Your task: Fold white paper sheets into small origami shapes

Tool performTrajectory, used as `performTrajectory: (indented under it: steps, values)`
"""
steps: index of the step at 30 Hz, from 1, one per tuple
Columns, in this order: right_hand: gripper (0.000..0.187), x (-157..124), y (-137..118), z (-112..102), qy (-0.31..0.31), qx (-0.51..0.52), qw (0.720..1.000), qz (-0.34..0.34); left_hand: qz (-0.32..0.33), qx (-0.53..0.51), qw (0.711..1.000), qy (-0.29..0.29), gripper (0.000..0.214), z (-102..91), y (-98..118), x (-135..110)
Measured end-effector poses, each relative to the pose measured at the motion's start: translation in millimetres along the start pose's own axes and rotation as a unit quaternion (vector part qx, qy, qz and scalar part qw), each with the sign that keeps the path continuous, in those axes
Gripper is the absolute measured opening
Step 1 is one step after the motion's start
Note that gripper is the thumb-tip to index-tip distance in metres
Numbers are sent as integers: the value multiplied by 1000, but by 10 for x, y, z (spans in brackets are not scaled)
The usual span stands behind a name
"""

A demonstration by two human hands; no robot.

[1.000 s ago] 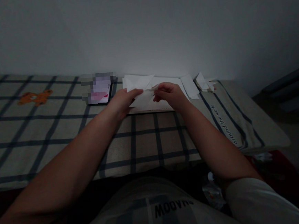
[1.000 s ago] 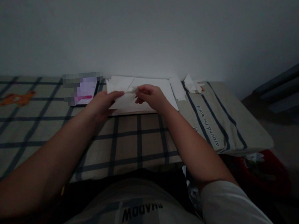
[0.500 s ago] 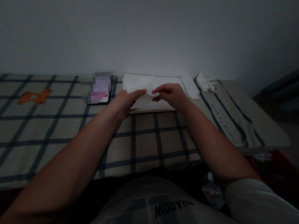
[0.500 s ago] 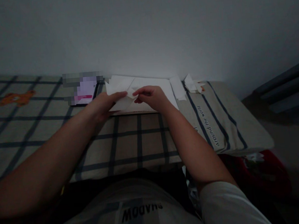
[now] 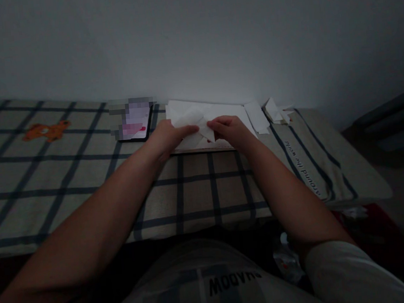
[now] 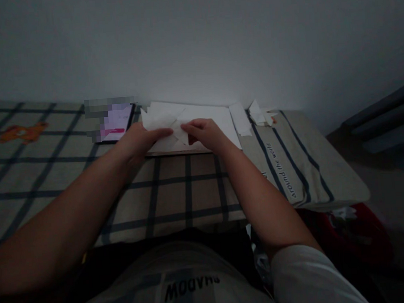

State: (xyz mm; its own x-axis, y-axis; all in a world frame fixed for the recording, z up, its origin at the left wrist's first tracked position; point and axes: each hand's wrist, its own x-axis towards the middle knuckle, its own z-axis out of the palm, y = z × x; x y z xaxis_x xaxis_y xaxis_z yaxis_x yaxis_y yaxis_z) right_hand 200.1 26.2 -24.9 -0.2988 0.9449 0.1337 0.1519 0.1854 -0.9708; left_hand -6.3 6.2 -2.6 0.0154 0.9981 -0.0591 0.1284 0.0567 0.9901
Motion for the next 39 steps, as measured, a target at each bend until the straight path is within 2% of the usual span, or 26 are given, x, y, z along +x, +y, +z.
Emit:
performTrajectory:
  steps: [3, 10, 14, 17, 20, 24, 27, 30, 34, 39]
  values:
    - [35, -18, -20, -11, -9, -33, 999, 5, 4, 22, 1000, -2, 44, -5, -7, 9]
    - [35, -35, -59, -20, -27, -37, 998, 37, 16, 40, 999, 2, 42, -16, -42, 39]
    - [20, -38, -105, -3, -45, 35, 996, 73, 14, 46, 999, 5, 34, -20, 38, -8]
    - [9, -29, -152, 5, -35, 111, 987, 106, 7, 54, 998, 14, 31, -27, 57, -7]
    - [15, -17, -150, -1, -32, 147, 980, 130, 14, 26, 1000, 9, 33, -32, 13, 30]
    - [20, -20, -79, -16, -53, 107, 989, 90, 11, 13, 1000, 15, 36, -23, -3, 33]
    - [18, -21, -33, -24, -42, 69, 995, 59, -12, 5, 1000, 10, 35, -13, 44, -4]
    - [14, -1, -3, -18, -17, 73, 996, 45, -35, 11, 999, -10, 28, -14, 64, -15]
    - [17, 20, 15, 30, -23, 104, 992, 74, -31, 65, 997, -26, 24, -22, 8, 22]
    - [19, -14, 2, 92, -55, 102, 990, 84, 23, 117, 993, -24, 33, -19, -87, 64]
